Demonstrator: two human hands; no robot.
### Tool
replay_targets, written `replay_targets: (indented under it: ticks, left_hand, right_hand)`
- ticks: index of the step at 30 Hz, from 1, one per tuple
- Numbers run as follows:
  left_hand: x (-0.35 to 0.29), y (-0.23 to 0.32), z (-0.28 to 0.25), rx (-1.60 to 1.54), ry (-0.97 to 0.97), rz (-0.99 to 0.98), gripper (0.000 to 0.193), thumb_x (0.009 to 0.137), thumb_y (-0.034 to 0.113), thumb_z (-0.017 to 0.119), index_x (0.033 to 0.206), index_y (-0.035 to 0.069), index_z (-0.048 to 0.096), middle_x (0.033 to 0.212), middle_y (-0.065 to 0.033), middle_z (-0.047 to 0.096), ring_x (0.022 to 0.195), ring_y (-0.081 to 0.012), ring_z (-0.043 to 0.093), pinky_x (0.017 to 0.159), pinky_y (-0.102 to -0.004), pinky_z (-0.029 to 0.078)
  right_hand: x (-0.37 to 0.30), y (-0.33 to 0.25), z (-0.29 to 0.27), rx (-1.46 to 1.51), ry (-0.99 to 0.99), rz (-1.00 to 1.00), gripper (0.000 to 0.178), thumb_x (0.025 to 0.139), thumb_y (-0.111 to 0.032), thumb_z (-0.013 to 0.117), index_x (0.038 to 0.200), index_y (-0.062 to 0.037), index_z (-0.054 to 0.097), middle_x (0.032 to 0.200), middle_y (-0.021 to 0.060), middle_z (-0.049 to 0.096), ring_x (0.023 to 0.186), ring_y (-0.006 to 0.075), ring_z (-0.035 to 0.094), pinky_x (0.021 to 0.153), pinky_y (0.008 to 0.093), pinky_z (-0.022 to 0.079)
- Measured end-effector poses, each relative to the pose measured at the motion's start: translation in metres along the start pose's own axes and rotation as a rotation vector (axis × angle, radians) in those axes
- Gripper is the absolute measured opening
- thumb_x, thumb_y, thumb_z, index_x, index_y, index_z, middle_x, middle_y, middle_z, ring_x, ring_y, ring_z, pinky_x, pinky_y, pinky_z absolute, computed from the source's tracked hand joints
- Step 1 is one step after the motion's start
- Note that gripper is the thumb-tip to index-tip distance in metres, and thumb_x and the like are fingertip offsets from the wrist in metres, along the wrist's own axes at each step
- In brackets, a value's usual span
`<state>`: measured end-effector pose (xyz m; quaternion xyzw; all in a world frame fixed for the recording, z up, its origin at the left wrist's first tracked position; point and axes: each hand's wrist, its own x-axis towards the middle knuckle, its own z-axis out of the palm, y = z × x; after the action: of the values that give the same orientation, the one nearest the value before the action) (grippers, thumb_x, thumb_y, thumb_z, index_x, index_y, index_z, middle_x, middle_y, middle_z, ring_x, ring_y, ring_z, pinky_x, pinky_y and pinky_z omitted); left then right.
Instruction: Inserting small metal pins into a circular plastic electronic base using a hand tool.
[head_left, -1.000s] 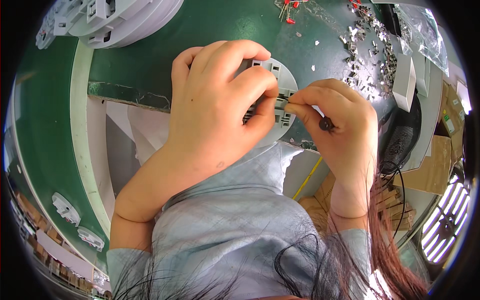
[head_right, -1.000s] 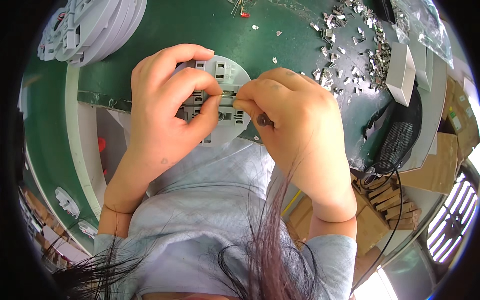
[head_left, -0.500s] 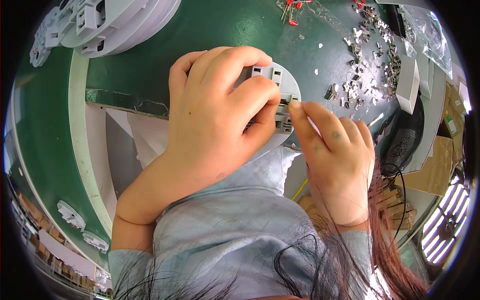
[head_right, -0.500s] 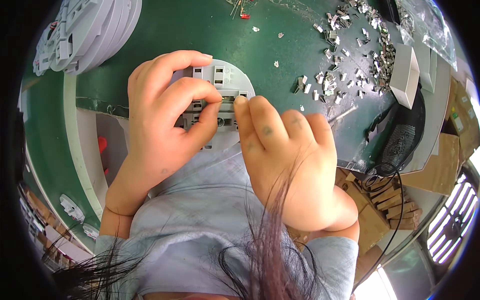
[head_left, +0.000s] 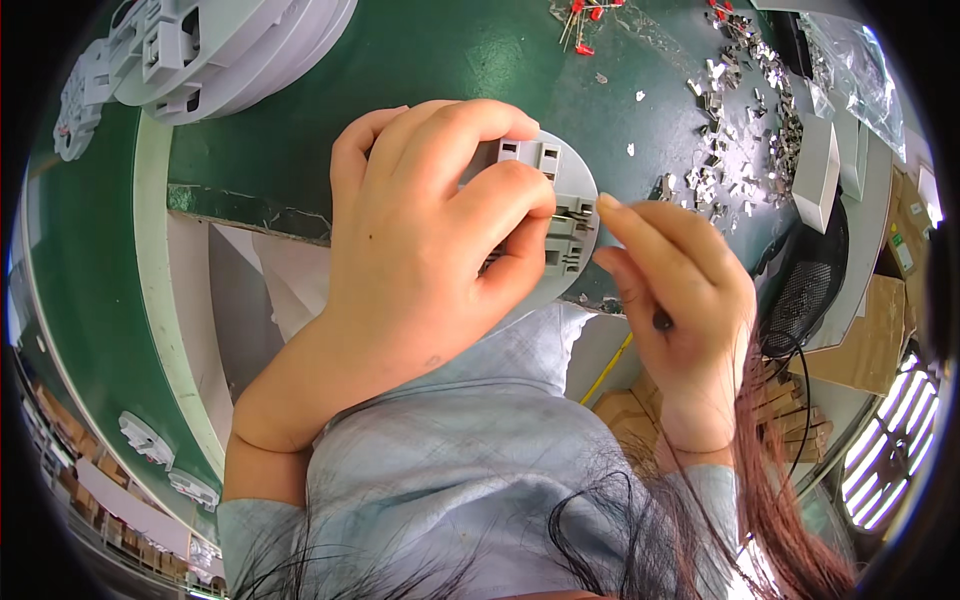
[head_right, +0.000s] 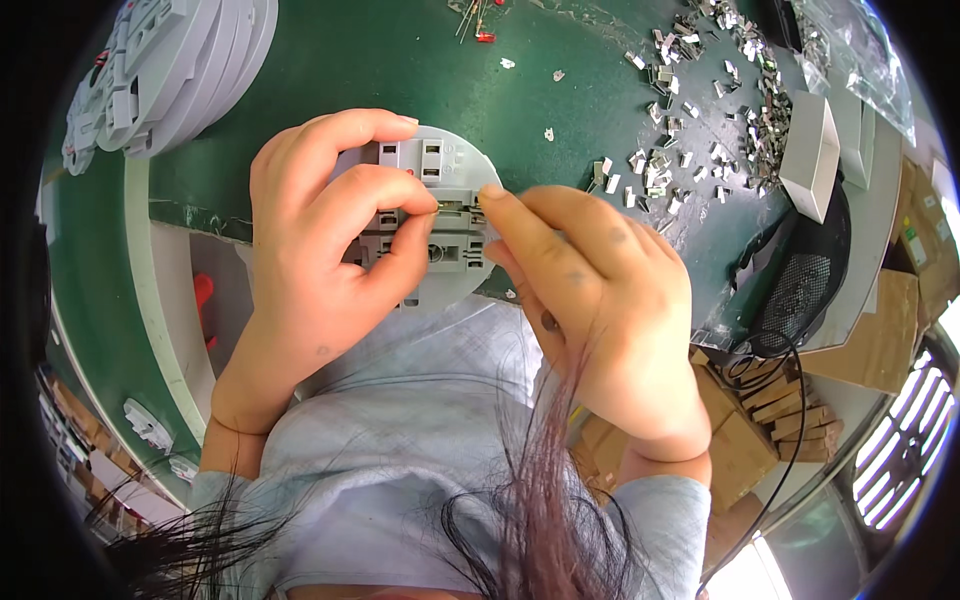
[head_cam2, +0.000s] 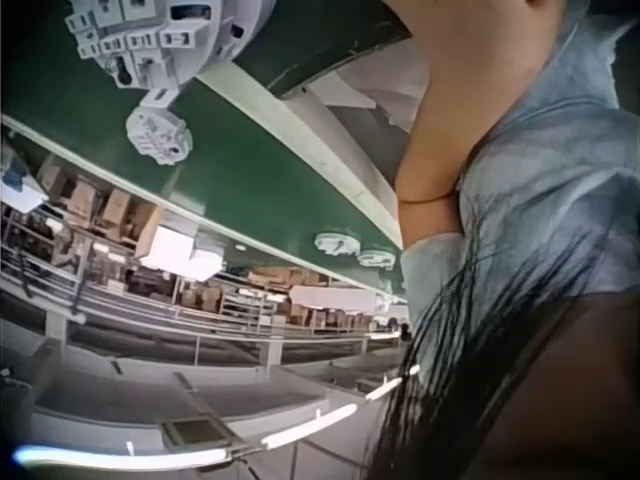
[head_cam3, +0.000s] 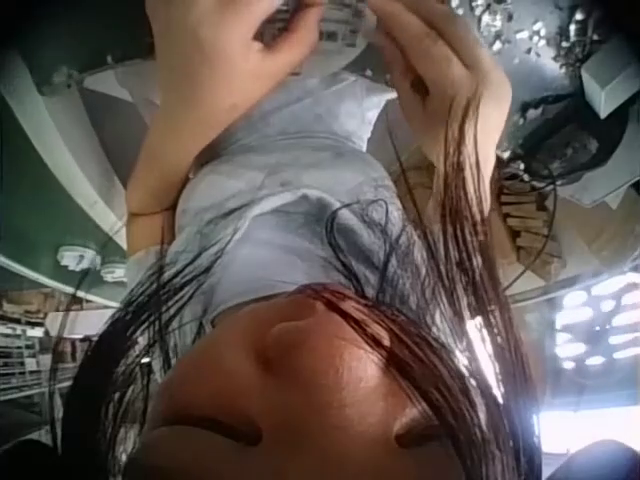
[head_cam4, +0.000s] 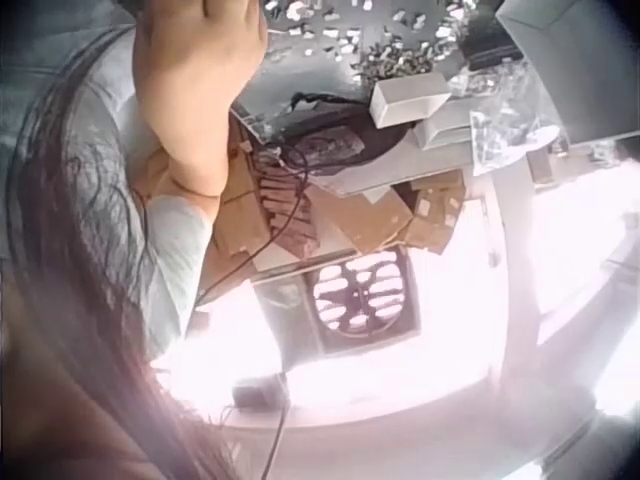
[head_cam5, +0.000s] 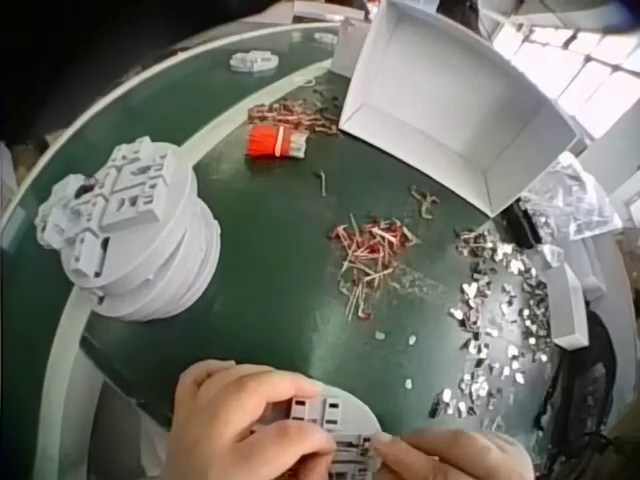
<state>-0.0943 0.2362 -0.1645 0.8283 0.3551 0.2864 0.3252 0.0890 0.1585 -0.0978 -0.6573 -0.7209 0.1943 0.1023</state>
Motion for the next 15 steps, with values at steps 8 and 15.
replay_targets:
  ticks: [8, 15]
  left_hand:
    - [0.013, 0.005, 0.007, 0.020, -0.017, 0.031, 0.024, 0.066, 0.000, 0.076, 0.081, 0.014, 0.065, 0.121, -0.0038, 0.062, 0.102, -0.0261, 0.059, 0.092, -0.0397, 0.040]
    - [0.012, 0.007, 0.000, 0.041, -0.033, 0.043, 0.024, 0.066, 0.000, 0.075, 0.082, 0.014, 0.064, 0.121, -0.0050, 0.062, 0.103, -0.0270, 0.059, 0.094, -0.0412, 0.041]
  right_hand:
    - [0.007, 0.012, 0.011, 0.261, 0.160, 0.141, 0.022, 0.075, 0.003, 0.081, 0.095, -0.0044, 0.074, 0.089, 0.0054, 0.065, 0.069, 0.0150, 0.058, 0.055, 0.0258, 0.043]
    - [-0.001, 0.012, -0.003, -0.007, 0.025, -0.014, 0.026, 0.075, -0.011, 0.076, 0.100, -0.0156, 0.073, 0.091, 0.0044, 0.066, 0.066, 0.0225, 0.063, 0.058, 0.0341, 0.048]
